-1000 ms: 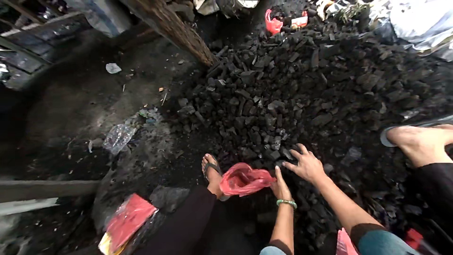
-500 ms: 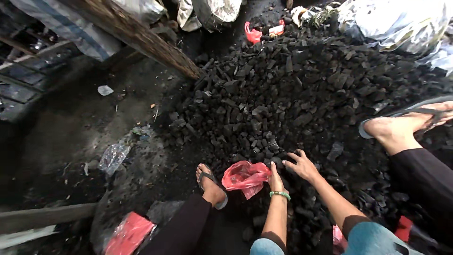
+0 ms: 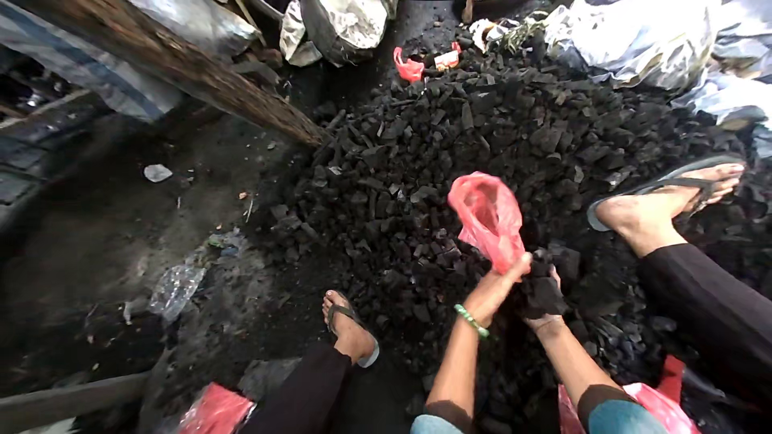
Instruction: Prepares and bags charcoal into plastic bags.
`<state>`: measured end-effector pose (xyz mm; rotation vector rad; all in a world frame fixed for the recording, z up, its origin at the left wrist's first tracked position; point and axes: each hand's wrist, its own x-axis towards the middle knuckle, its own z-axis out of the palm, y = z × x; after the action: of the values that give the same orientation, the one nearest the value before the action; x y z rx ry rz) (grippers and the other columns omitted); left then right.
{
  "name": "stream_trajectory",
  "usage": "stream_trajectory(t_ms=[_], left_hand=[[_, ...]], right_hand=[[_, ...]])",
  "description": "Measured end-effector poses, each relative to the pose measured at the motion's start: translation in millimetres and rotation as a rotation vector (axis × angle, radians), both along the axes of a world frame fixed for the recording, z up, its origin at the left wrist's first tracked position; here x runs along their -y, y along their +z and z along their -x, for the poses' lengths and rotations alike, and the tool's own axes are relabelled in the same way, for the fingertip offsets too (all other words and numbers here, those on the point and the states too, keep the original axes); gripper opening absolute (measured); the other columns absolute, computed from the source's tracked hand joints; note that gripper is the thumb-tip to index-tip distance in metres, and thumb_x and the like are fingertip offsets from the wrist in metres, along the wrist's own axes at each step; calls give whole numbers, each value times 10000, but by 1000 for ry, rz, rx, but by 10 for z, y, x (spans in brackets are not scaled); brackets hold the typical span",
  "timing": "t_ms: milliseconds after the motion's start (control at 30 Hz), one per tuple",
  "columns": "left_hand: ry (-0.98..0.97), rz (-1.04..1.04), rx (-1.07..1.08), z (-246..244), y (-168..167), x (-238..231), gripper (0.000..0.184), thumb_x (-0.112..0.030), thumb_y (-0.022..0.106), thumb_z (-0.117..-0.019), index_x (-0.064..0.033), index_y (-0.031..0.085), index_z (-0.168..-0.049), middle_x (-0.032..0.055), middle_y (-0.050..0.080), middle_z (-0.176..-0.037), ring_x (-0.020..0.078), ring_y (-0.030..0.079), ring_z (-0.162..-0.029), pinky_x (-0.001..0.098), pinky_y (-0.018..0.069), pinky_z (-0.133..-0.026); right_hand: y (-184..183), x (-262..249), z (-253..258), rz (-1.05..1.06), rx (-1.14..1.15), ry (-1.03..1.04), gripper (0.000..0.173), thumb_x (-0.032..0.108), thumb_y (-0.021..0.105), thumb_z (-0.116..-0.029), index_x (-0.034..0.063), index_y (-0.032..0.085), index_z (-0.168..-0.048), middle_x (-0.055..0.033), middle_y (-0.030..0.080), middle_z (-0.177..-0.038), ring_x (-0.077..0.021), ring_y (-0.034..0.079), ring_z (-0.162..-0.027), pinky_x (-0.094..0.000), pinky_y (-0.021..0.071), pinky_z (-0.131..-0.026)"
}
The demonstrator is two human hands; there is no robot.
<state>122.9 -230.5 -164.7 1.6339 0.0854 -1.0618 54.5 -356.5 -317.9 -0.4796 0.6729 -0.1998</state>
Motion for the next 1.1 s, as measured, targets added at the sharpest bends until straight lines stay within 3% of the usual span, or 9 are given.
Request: stream_trajectory(t_ms=[233,333,400,500,700,800,900,1033,1100], left_hand=[[297,-97,-220,-409,-432,-768,940,-813,217,-955,-93,408,-1529,288,493,-1452,496,575,-1194,658,513,-895],[405,-292,-10,-468,-563,-673,592,-477,394,-1097,35,529,-1364,296,615,-1207,401,656,-994,548,561,-836],[311,-498,240,-533,-608,-601,362,-195,651,-1002,63,610,-1252,297,647,-1178,408,654,-1061,565,527,-914],[112,-621,478,-504,-461,-493,521,-80,757,-883,65,541,-1334,340,516,-1385,501,561,-1228,648,472,-997],[-168,-511,584,-615,-299,-399,806,-38,781,-835,32,365,-1522,311,428,-1501,477,568,-1248,626,486,-1012],[-181,-189,482,-774,-338,-477,1085,119,796,-721,-15,185,-1607,287,405,-1541,404,462,-1394,560,402,-1139],[-233,-155,353,-900,-292,-563,1215,214,732,-729,-95,-11,-1639,273,377,-1566,386,504,-1352,536,444,-1086],[-171,-299,313,-1074,-213,-535,1224,155,715,-805,-136,-146,-1625,320,393,-1534,449,539,-1300,593,466,-1034],[-115,-225,324,-1114,-169,-520,1219,168,709,-802,-137,-133,-1629,308,358,-1562,434,507,-1337,573,455,-1060]], right_hand=[[85,-36,-3,-139,-7,-85,703,758,190,-988,222,597,-1190,0,694,-972,-121,685,-870,-352,599,-721],[293,-68,-34,-187,16,-94,694,740,215,-994,200,622,-1146,-36,714,-958,-161,706,-839,-365,609,-673],[528,-114,-70,-112,-28,-93,630,662,192,-1042,188,599,-1127,-18,690,-914,-134,684,-799,-342,595,-656],[946,-168,-144,-34,-29,-72,491,474,217,-1106,133,566,-1156,-26,663,-926,-123,666,-821,-320,589,-687],[1376,-230,-682,-89,247,142,620,696,294,-1004,200,660,-1071,-37,719,-902,-183,707,-801,-400,610,-681],[1265,-292,-930,276,-35,258,535,567,279,-1060,166,612,-1178,-46,699,-930,-168,680,-804,-388,586,-676],[1061,-198,-1047,724,-226,576,578,498,377,-1087,116,474,-1509,-140,525,-1492,-279,499,-1369,-560,399,-1116],[1328,-49,-1209,1297,-85,1018,514,426,442,-1090,136,520,-1508,-211,473,-1544,-413,398,-1455,-644,279,-1179],[1519,62,-1173,1319,45,1021,474,354,466,-1090,131,517,-1505,-168,498,-1534,-341,465,-1420,-582,353,-1159]])
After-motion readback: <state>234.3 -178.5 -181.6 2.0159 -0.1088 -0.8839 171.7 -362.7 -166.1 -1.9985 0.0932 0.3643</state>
